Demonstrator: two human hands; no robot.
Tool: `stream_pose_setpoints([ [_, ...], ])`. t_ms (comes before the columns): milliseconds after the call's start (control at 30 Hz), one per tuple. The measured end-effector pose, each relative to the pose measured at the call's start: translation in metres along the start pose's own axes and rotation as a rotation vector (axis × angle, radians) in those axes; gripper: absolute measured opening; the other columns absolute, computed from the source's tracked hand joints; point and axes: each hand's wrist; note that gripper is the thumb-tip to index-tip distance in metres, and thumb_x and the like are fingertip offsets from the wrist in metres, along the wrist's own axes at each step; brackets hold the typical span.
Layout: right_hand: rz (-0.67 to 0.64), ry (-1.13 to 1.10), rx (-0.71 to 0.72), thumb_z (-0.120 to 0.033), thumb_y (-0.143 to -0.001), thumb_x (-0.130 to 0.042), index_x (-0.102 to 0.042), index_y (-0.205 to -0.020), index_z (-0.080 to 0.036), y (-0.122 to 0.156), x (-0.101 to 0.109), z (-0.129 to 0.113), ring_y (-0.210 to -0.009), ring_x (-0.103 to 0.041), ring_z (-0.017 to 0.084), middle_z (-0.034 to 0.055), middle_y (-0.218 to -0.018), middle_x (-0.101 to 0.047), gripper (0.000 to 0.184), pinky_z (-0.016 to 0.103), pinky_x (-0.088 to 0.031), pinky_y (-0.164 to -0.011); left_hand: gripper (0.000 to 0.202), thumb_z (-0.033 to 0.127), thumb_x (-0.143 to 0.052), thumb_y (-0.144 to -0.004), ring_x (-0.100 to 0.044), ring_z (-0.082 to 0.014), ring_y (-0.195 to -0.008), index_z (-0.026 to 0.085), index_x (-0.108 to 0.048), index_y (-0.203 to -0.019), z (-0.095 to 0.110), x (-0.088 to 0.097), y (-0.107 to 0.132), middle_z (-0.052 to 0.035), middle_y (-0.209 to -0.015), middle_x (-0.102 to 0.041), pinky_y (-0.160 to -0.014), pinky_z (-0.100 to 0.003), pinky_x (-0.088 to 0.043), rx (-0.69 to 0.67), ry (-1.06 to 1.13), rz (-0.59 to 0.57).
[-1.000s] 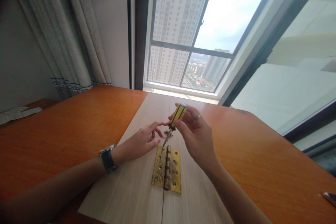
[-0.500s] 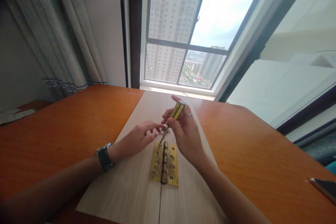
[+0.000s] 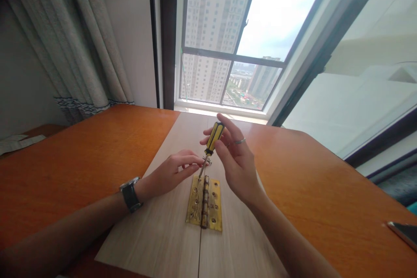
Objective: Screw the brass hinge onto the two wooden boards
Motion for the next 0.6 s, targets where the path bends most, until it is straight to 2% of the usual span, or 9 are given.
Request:
stream_pose_setpoints([
  [133, 0.135, 0.081, -0.022, -0.014, -0.079, -0.079, -0.064, -0.121, -0.033, -0.0016, -0.0027, -0.0023, -0.077, -0.066, 0.015, -0.0038, -0.086, -0.066, 0.049, 0.03, -0.056, -0.071, 0.024, 0.022, -0.055, -0.101, -0.066, -0.0191, -0.099, 0.015, -0.074, -0.114, -0.0005, -0.0003, 0.0004, -0.0101, -0.107, -0.073, -0.092, -0.03, -0.05, -0.012, -0.002, -0.033],
  [200, 0.169, 0.149, -0.022, -0.013, -0.073, -0.083, -0.069, -0.105, -0.029, -0.0011, -0.0032, -0.002, -0.069, -0.059, 0.013, -0.0048, -0.08, -0.062, 0.039, 0.026, -0.052, -0.064, 0.024, 0.023, -0.056, -0.101, -0.066, -0.0187, -0.098, 0.016, -0.074, -0.115, -0.0005, -0.0006, 0.0008, -0.0101, -0.108, -0.073, -0.091, -0.03, -0.05, -0.01, -0.002, -0.049],
  [300, 0.149, 0.222, -0.027, -0.016, -0.074, -0.081, -0.071, -0.091, -0.026, 0.0014, -0.0027, 0.0003, -0.07, -0.056, 0.012, -0.0032, -0.086, -0.063, 0.022, 0.026, -0.05, -0.064, 0.023, 0.024, -0.06, -0.1, -0.065, -0.0163, -0.091, 0.018, -0.074, -0.117, 0.0005, -0.001, 0.0008, -0.0075, -0.104, -0.073, -0.086, -0.028, -0.051, 0.023, -0.005, -0.068],
  [467, 0.058, 0.242, -0.033, -0.019, -0.082, -0.075, -0.073, -0.104, -0.029, 0.0057, -0.0039, 0.0028, -0.077, -0.055, 0.013, -0.0033, -0.089, -0.063, 0.024, 0.027, -0.049, -0.071, 0.011, 0.019, -0.069, -0.093, -0.059, -0.0116, -0.075, 0.017, -0.076, -0.102, 0.0018, -0.0026, -0.0008, -0.0023, -0.092, -0.074, -0.074, -0.023, -0.048, 0.058, -0.018, -0.047],
  [600, -0.013, 0.214, -0.029, -0.032, -0.089, -0.072, -0.071, -0.118, -0.03, 0.0072, -0.0064, 0.0014, -0.077, -0.056, 0.016, -0.0012, -0.087, -0.063, 0.029, 0.031, -0.051, -0.072, 0.006, 0.018, -0.07, -0.092, -0.059, -0.0112, -0.072, 0.016, -0.075, -0.091, 0.0009, -0.0047, -0.0009, -0.0009, -0.087, -0.074, -0.072, -0.022, -0.046, 0.072, -0.044, -0.011],
])
Point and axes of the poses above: each hand's wrist, its own y-axis away from the middle knuckle, its own x-axis out of the back of the hand, z = x × y
